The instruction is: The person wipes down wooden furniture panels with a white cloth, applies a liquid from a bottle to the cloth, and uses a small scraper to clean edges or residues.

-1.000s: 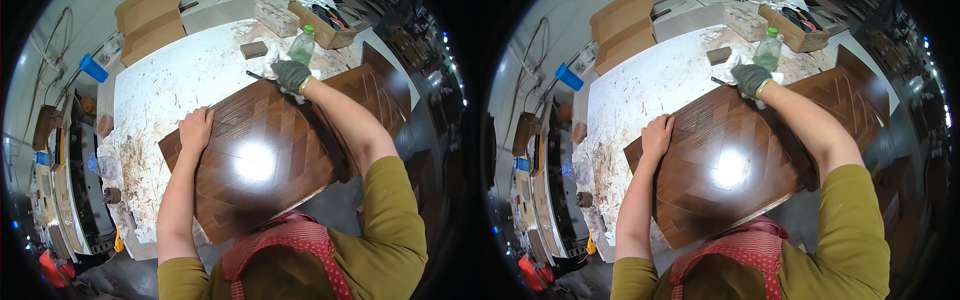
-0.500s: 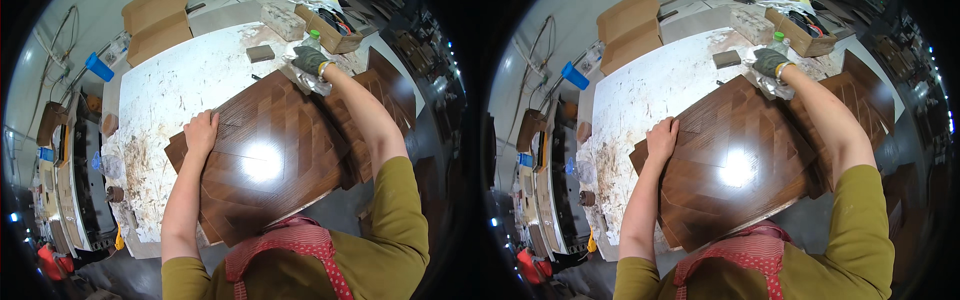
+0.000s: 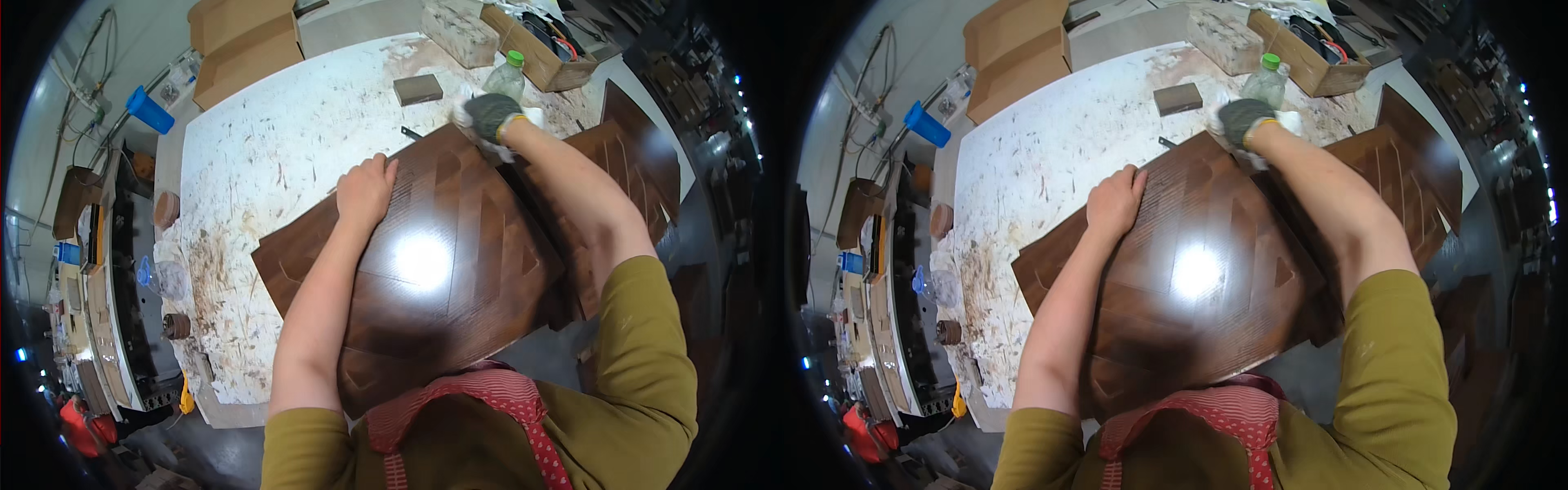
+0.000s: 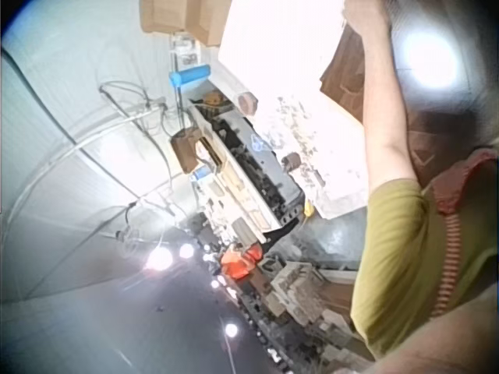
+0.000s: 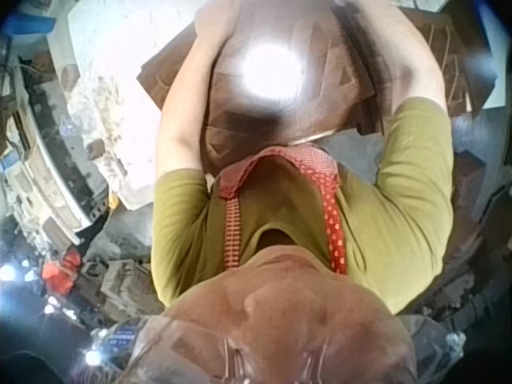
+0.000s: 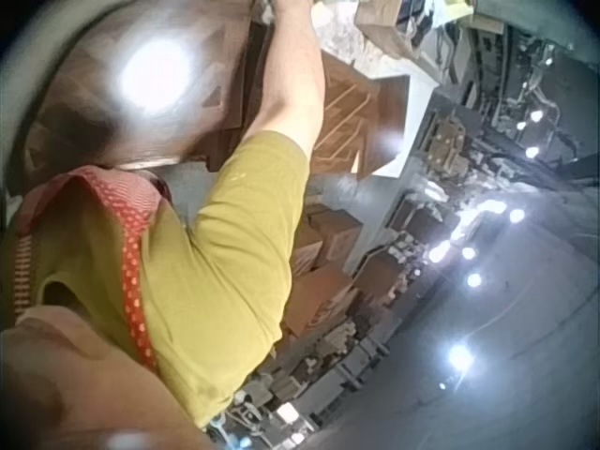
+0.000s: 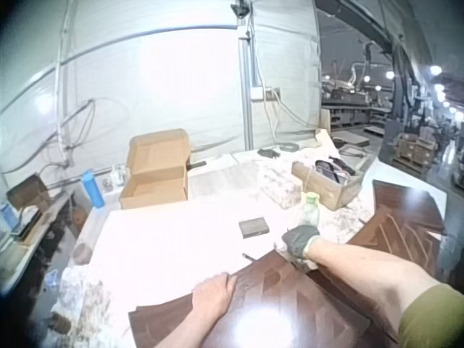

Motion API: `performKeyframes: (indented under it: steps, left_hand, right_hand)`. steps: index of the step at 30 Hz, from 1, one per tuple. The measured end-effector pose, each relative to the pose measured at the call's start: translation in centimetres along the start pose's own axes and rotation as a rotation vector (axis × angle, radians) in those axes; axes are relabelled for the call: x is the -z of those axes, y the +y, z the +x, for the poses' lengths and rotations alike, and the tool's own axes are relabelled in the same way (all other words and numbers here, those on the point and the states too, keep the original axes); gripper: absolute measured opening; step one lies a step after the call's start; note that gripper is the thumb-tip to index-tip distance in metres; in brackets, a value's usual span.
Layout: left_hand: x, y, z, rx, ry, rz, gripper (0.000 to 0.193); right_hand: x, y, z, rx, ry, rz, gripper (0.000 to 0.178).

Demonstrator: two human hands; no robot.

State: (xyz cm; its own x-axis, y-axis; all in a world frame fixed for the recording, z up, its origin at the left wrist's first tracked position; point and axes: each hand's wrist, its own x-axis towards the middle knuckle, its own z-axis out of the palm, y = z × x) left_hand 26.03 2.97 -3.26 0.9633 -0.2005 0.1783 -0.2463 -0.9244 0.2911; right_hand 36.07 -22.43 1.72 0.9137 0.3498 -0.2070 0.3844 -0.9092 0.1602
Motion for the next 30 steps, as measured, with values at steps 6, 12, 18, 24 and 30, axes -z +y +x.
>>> performKeyframes:
  steps: [6, 12, 18, 24, 30]
  left_hand:
    - [0.0, -0.1, -0.1, -0.006, 0.068, -0.024, 0.033]
    - [0.1, -0.2, -0.8, 0.012, 0.056, 0.008, 0.030]
    - [0.8, 0.6, -0.6, -0.012, -0.070, -0.002, 0.031]
    - [0.4, 0.6, -0.9, -0.025, -0.028, 0.018, 0.029]
    - [0.7, 0.1, -1.3, -0.099, 0.045, -0.023, 0.030]
  right_hand:
    - [-0.7, -3.9, -0.9, 0.324, 0.325, 0.275, 0.026]
    - [-1.0, 1.9, 1.4, 0.033, 0.225, 0.242, 0.029]
    - [-0.8, -1.7, -1.1, -0.057, -0.277, 1.061, 0.016]
    - [-1.3, -4.9, -1.5, 0.295, 0.411, 0.128, 0.026]
    - [-1.1, -5.0, -1.7, 0.160, 0.397, 0.181, 0.035]
